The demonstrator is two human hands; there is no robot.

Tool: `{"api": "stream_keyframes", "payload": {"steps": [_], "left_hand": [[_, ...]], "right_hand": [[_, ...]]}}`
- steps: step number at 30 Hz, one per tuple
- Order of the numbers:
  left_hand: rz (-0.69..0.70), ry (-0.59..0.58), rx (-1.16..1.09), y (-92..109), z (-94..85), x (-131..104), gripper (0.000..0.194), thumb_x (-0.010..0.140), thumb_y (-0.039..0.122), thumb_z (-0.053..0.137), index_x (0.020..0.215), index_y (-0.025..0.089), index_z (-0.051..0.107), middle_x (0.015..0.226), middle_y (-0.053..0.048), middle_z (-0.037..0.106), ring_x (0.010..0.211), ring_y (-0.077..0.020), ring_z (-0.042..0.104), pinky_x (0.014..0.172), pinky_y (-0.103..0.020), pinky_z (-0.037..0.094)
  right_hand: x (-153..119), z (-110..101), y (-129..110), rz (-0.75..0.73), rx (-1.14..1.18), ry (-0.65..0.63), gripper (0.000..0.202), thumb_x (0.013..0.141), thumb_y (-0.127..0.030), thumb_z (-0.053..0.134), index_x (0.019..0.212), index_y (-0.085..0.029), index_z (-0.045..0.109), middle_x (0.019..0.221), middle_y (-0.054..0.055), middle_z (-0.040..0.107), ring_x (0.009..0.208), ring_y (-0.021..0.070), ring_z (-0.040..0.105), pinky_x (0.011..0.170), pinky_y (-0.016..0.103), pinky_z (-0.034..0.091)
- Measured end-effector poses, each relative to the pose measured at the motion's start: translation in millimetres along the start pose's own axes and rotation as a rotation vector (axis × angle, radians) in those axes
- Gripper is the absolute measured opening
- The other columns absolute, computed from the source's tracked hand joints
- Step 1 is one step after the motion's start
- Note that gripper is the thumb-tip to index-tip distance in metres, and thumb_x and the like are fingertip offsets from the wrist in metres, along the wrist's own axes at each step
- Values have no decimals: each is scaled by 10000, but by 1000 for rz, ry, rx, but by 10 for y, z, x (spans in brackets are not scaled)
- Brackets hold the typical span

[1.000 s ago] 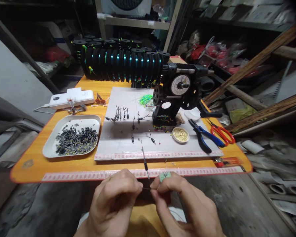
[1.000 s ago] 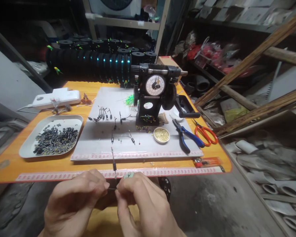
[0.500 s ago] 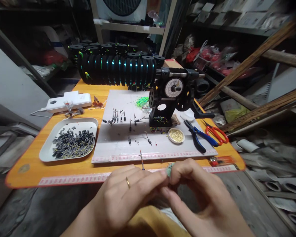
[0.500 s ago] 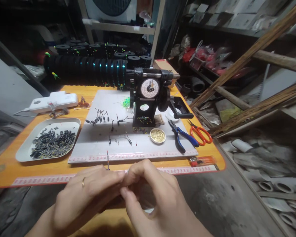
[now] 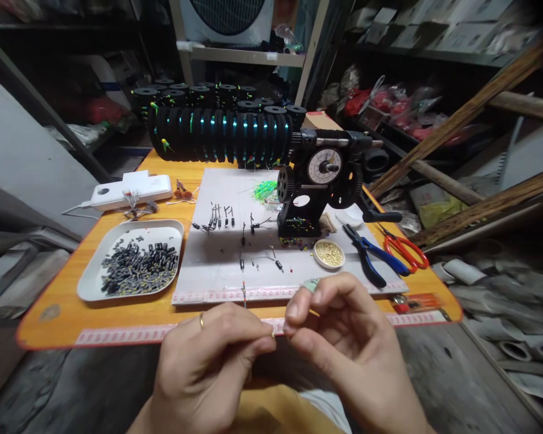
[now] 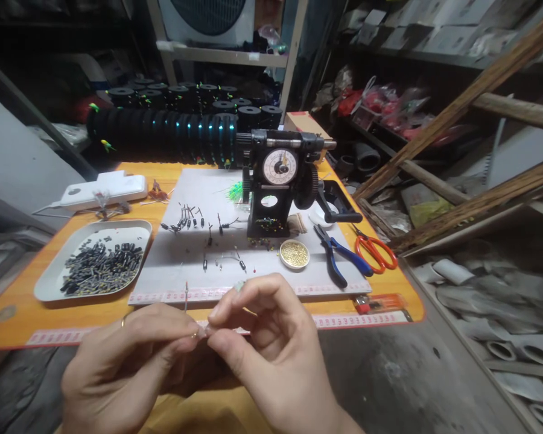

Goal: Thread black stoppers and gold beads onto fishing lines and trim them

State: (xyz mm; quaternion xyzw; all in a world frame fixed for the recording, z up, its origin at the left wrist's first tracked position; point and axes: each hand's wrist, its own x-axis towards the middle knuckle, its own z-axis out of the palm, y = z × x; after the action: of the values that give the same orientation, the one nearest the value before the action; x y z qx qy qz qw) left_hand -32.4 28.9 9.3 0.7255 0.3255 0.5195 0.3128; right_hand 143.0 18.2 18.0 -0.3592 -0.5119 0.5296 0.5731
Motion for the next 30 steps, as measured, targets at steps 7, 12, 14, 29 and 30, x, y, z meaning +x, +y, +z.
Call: {"api": "stream_keyframes", "payload": {"steps": [7, 12, 14, 29, 30], "left_hand": [[-251, 104, -195, -23, -28, -71, 170, 917, 96, 602, 844, 232, 672, 616, 56, 564, 413, -57, 492, 398, -152, 404], [-388, 163, -265, -30, -37, -98, 161, 912, 147, 632, 784, 223, 692, 607, 52, 568, 421, -46, 473, 416, -143, 384], [-445, 208, -264, -10, -23, -91, 174, 895, 156, 649, 739, 217, 695, 579, 56, 561, 420, -43, 471, 426, -143, 378], [-190, 22, 63, -192, -131, 7, 188, 869, 49, 639, 853, 233, 679, 763, 34, 708, 716, -103, 678, 670, -169, 544], [-178, 31, 85, -194, -122, 15, 183, 869, 51, 641, 855, 230, 675, 765, 35, 707, 717, -100, 678, 681, -166, 545]], "right_hand": [[52, -63, 17, -693, -808, -270, 262, 936, -34, 555, 1157, -169, 589, 992, 117, 753, 999, 203, 705, 837, 318, 618], [100, -150, -37, -639, -1047, -337, 193, 935, -20, 519, 972, -179, 620, 894, 76, 725, 890, 179, 697, 798, 294, 598], [118, -125, -13, -590, -1033, -280, 229, 906, 17, 516, 871, -194, 598, 807, 39, 689, 789, 150, 671, 747, 270, 586], [147, -203, 36, -527, -999, -244, 238, 885, -18, 536, 795, -224, 459, 767, 34, 637, 705, 150, 579, 617, 281, 497], [139, -213, 64, -532, -1031, -241, 225, 897, -28, 523, 814, -228, 464, 763, 34, 632, 700, 159, 577, 607, 290, 488]]}}
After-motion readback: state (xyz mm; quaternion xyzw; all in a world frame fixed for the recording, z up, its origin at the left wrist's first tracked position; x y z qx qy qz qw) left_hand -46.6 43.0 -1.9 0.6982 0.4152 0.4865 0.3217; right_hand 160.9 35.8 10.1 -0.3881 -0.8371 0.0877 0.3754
